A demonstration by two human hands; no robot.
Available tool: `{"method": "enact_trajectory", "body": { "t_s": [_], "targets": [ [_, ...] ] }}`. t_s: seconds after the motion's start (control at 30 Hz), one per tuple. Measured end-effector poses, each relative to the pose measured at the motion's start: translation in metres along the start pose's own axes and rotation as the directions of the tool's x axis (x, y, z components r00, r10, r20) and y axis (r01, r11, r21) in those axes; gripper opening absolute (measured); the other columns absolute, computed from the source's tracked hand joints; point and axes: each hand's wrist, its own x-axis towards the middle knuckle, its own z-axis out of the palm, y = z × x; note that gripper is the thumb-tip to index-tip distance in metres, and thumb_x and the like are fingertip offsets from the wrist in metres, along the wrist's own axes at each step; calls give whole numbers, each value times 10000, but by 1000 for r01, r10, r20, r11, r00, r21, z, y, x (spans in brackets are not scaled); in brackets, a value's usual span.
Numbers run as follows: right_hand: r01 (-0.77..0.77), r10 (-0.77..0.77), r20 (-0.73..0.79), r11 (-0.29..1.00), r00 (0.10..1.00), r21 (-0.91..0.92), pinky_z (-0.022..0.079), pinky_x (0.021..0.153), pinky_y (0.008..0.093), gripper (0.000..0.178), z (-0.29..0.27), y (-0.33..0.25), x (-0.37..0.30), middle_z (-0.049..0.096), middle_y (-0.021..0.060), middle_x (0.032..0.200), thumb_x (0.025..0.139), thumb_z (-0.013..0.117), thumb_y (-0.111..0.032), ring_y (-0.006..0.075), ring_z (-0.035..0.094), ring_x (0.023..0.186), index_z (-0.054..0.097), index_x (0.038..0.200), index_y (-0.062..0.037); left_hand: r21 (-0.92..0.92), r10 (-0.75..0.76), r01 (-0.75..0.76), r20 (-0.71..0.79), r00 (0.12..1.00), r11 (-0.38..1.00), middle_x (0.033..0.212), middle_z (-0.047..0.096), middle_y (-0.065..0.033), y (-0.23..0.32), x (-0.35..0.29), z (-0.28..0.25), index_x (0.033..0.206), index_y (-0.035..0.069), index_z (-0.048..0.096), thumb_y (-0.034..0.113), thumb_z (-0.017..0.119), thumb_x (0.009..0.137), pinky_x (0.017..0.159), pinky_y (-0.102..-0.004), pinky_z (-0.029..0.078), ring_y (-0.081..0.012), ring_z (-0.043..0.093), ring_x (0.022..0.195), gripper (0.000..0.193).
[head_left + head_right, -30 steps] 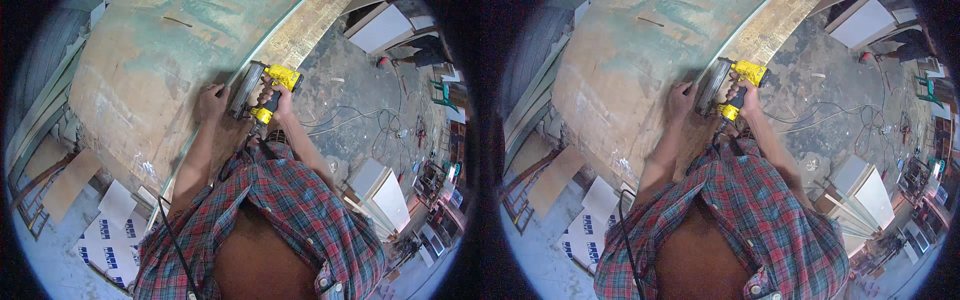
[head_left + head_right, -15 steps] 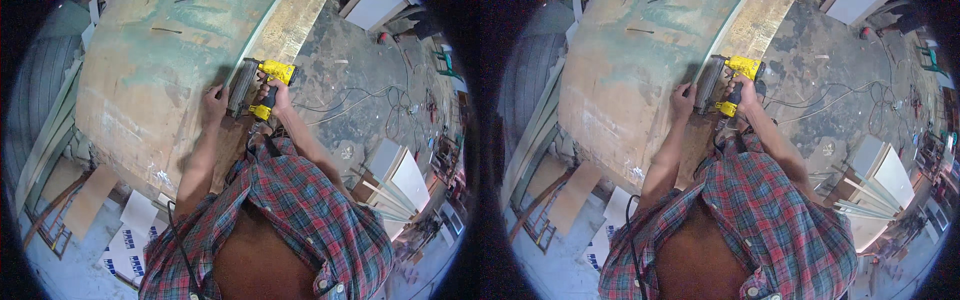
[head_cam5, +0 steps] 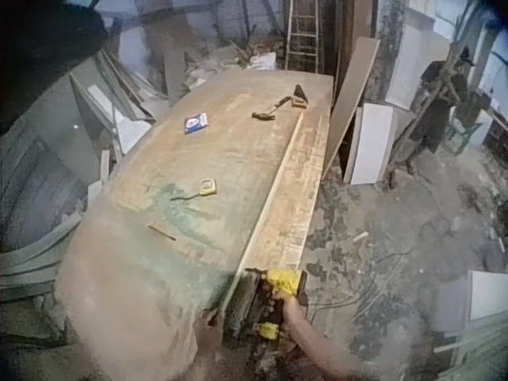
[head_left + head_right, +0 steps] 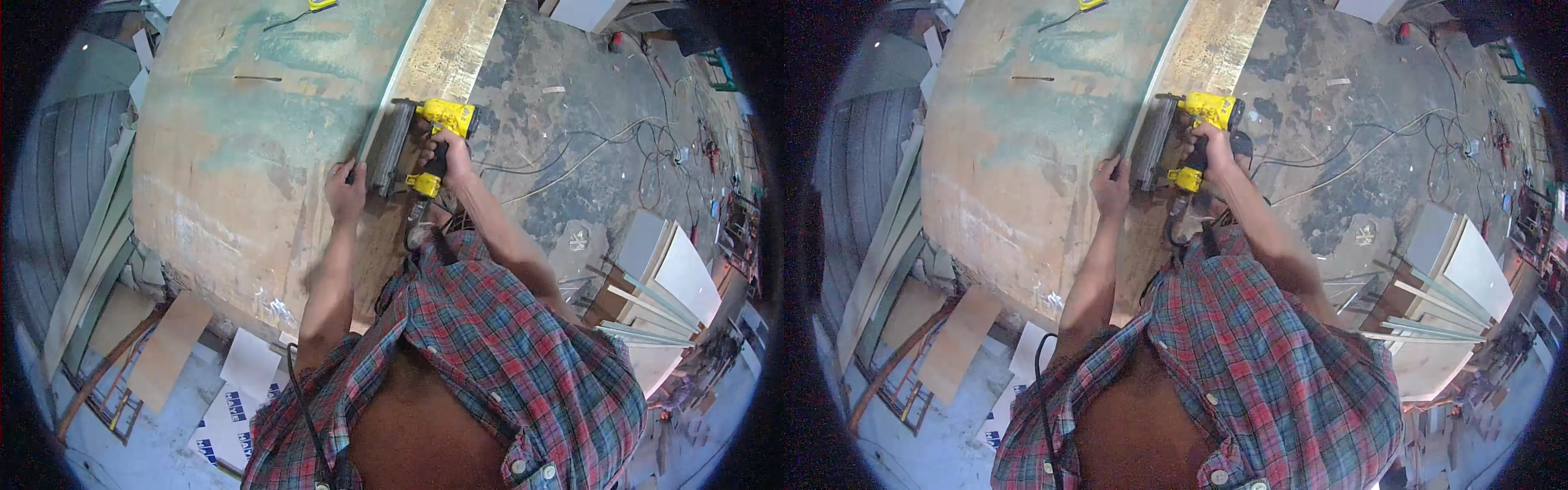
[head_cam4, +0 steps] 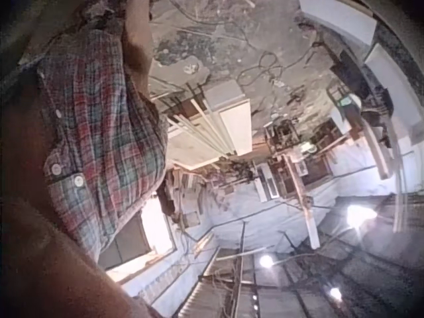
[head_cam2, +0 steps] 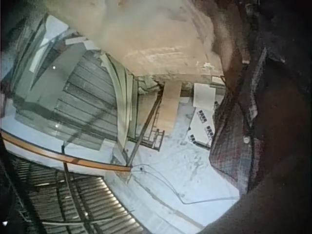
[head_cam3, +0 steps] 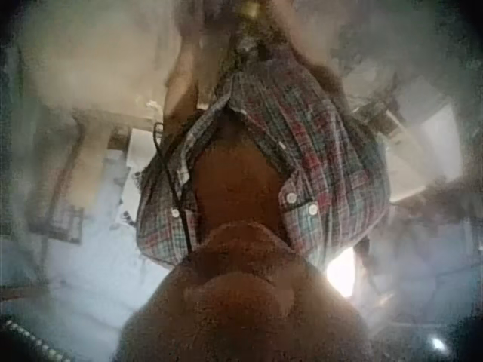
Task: The person aligns a thin wooden strip along the edge of a large plywood sheet and secures it using a yellow pneumatic nail gun. They repeatedly position the strip and drive nails along its length to attach it to the board.
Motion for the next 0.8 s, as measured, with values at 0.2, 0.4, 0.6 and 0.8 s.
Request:
{"method": "enact_trajectory", "body": {
  "t_s": [0.2,0.4,0.6,0.8],
  "targets": [
    [-94,82,135,992,988,88,465,563,315,262,-3,-8,9,509,1,682,841,540,-158,144,503,574,620,1073,-70,75,47,-47,-1,999,996,882,674,-119,-2,-2,0,1029,-66,712,143,717,917,764,-279,492,-185,628,811,237],
    [-75,63,105,990,993,123,476,567,326,150,-2,-4,9,512,13,687,865,538,-158,152,511,572,583,981,-74,62,59,-63,65,996,996,861,662,-142,-4,4,-4,1050,-42,717,142,728,900,746,-334,506,-284,642,803,237],
    [-42,31,55,979,998,201,489,569,344,71,4,-25,28,509,13,679,849,548,-163,156,509,560,515,872,-104,52,97,-97,-2,995,994,883,662,-148,5,5,-1,1081,-30,711,110,710,907,763,-334,505,-267,643,825,224],
    [-23,16,56,993,998,113,494,547,330,148,14,-68,46,506,13,670,834,560,-151,153,519,549,572,963,-79,29,42,-41,-40,998,999,902,658,-141,3,3,1,1085,-22,719,140,721,906,777,-327,500,-263,631,835,241]
  ]
}}
